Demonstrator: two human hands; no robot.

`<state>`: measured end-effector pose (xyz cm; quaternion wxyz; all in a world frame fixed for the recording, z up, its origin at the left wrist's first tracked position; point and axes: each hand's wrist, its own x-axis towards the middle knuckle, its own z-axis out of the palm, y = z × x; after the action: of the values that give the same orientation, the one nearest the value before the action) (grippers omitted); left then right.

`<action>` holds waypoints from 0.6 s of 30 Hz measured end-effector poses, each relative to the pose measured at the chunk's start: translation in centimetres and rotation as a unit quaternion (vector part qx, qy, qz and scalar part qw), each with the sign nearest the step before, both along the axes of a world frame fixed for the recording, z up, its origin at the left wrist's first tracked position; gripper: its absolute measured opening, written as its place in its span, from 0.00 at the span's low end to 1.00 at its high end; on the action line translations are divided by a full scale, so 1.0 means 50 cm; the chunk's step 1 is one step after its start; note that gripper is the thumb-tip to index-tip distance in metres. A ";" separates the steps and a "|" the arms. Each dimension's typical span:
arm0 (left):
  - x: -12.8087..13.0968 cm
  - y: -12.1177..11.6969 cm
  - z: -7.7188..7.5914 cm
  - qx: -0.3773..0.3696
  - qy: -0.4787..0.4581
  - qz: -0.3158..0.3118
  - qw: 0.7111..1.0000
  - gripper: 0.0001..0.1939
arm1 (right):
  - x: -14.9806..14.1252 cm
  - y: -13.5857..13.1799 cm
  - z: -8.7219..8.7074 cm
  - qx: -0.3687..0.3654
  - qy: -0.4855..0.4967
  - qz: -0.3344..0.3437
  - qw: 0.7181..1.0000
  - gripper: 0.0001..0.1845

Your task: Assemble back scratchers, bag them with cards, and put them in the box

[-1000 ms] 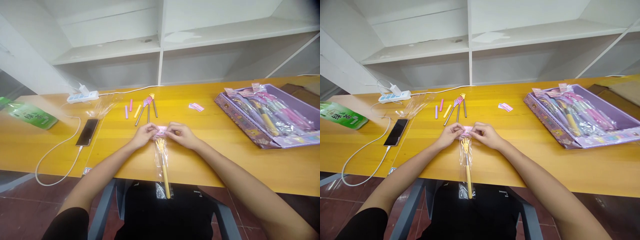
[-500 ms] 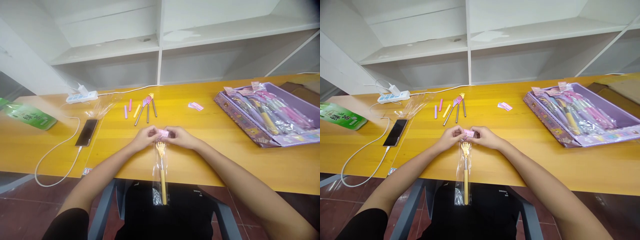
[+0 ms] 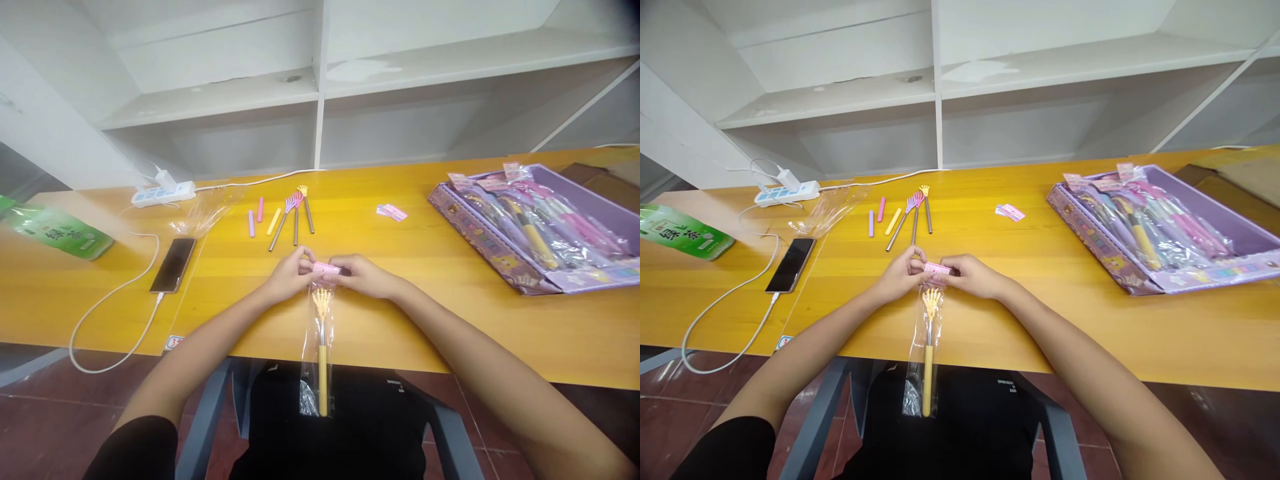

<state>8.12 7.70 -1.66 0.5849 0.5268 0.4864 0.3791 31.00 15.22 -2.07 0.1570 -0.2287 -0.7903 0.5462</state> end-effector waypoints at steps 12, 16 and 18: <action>0.000 0.012 -0.003 0.056 0.009 0.103 0.993 0.25 | 0.000 0.001 0.001 -0.023 0.013 -0.062 0.998 0.26; -0.014 0.027 0.011 0.071 0.008 0.201 0.977 0.25 | 0.004 0.007 -0.006 -0.080 0.045 -0.086 0.992 0.26; -0.019 0.032 0.017 0.081 -0.004 0.225 0.971 0.23 | 0.007 0.009 -0.004 -0.095 0.048 -0.049 0.993 0.26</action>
<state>7.16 9.28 -0.84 0.4421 0.4482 0.5572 0.5415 31.37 15.66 -2.27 0.1984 -0.2544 -0.7144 0.6209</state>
